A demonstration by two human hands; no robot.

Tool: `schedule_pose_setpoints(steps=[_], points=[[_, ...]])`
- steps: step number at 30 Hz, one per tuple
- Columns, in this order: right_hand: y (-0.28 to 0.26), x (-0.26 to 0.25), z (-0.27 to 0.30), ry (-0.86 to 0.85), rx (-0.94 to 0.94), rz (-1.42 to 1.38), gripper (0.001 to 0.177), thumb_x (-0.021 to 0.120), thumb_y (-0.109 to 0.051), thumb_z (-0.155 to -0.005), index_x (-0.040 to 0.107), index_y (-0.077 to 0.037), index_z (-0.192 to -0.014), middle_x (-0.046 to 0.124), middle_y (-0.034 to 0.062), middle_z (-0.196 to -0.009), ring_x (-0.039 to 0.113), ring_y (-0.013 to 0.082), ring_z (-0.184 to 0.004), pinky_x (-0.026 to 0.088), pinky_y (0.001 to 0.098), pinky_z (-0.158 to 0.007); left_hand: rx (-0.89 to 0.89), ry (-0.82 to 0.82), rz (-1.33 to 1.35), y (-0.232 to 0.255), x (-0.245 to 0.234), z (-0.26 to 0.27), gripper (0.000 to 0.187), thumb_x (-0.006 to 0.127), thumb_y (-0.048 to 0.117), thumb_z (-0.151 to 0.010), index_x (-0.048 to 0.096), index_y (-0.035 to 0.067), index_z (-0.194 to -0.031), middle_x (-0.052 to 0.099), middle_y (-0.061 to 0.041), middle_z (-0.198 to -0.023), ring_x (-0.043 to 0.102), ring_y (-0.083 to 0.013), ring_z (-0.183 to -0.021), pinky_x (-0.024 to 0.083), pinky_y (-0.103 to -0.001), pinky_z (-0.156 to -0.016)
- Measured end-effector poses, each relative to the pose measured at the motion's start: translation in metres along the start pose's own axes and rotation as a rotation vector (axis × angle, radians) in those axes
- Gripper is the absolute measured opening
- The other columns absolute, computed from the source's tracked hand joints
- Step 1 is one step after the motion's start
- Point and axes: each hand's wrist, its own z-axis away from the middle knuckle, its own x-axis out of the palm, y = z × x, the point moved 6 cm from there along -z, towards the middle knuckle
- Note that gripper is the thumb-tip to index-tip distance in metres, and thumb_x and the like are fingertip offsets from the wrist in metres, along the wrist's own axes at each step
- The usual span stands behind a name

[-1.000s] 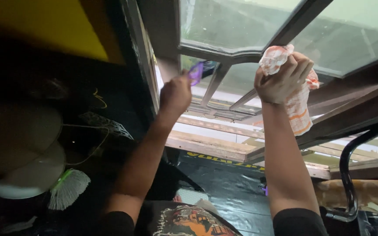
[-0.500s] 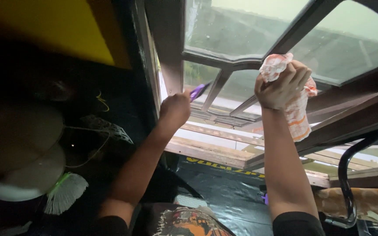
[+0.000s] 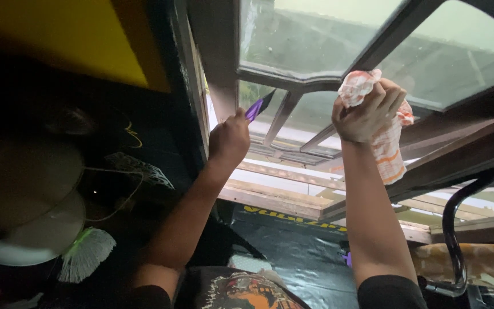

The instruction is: The person cleans a multi-pane window using a purple brush and a cloth. They scrub the window frame and glass with the brush, then wipe the surface with the cloth, repeating the process across different sections of the window.

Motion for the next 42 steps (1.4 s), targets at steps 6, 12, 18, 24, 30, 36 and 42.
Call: schedule_pose_setpoints(steps=[6, 12, 18, 24, 30, 36, 42], points=[[-0.003, -0.002, -0.004, -0.020, -0.005, 0.054, 0.032, 0.057, -0.036, -0.085, 0.054, -0.006, -0.097, 0.043, 0.0039, -0.086, 0.051, 0.0250, -0.071, 0.043, 0.0383, -0.063, 0.133, -0.073, 0.078, 0.030, -0.018, 0.020, 0.028, 0.045, 0.013, -0.105, 0.069, -0.001, -0.099, 0.073, -0.020, -0.075, 0.076, -0.0386, -0.071, 0.062, -0.051, -0.062], [-0.005, -0.004, -0.006, -0.013, -0.010, 0.041, 0.029, 0.057, -0.033, -0.086, 0.053, -0.007, -0.097, 0.041, 0.0033, -0.086, 0.049, 0.0244, -0.070, 0.041, 0.0378, -0.063, 0.030, -0.089, 0.121, 0.023, -0.012, 0.002, 0.035, 0.036, 0.015, -0.103, 0.066, 0.001, -0.115, 0.072, -0.024, -0.082, 0.075, -0.0474, -0.082, 0.061, -0.061, -0.070], [-0.003, -0.002, -0.006, 0.010, -0.021, 0.020, 0.045, 0.047, -0.051, -0.097, 0.055, -0.007, -0.099, 0.043, 0.0042, -0.086, 0.048, 0.0231, -0.070, 0.041, 0.0359, -0.063, -0.085, -0.020, 0.069, 0.007, -0.017, -0.004, 0.032, 0.045, 0.024, -0.102, 0.069, 0.002, -0.103, 0.073, -0.023, -0.083, 0.075, -0.0469, -0.079, 0.060, -0.060, -0.067], [-0.010, -0.007, -0.010, -0.078, 0.038, -0.062, 0.056, 0.034, -0.050, -0.106, 0.053, 0.004, -0.107, 0.046, 0.0169, -0.094, 0.046, 0.0335, -0.081, 0.038, 0.0460, -0.070, -0.132, -0.282, 0.165, 0.030, -0.009, 0.007, 0.035, 0.037, 0.007, -0.108, 0.051, 0.006, -0.140, 0.065, -0.014, -0.081, 0.061, -0.0191, -0.053, 0.053, -0.028, -0.038], [-0.013, -0.009, -0.013, -0.069, 0.028, -0.049, 0.054, 0.030, -0.046, -0.107, 0.051, 0.004, -0.107, 0.045, 0.0166, -0.093, 0.044, 0.0326, -0.079, 0.038, 0.0460, -0.070, -0.173, -0.104, 0.087, 0.016, -0.017, -0.005, 0.031, 0.048, 0.011, -0.108, 0.058, 0.007, -0.137, 0.068, -0.016, -0.081, 0.068, -0.0233, -0.056, 0.062, -0.032, -0.043], [0.001, 0.001, 0.006, -0.163, 0.060, -0.040, 0.047, 0.043, -0.037, -0.100, 0.051, 0.006, -0.115, 0.048, 0.0227, -0.098, 0.046, 0.0416, -0.084, 0.043, 0.0592, -0.086, -0.053, -0.282, -0.019, 0.023, -0.009, 0.008, 0.022, 0.047, 0.014, -0.108, 0.061, 0.007, -0.123, 0.071, -0.017, -0.093, 0.074, -0.0321, -0.072, 0.061, -0.040, -0.057], [-0.011, -0.009, -0.011, -0.122, 0.044, -0.063, 0.048, 0.037, -0.042, -0.104, 0.051, 0.004, -0.110, 0.045, 0.0179, -0.096, 0.045, 0.0354, -0.082, 0.039, 0.0484, -0.072, -0.018, 0.012, 0.184, 0.015, -0.003, -0.003, 0.022, 0.043, 0.012, -0.108, 0.056, 0.002, -0.123, 0.064, -0.013, -0.073, 0.064, -0.0214, -0.049, 0.055, -0.033, -0.036]])
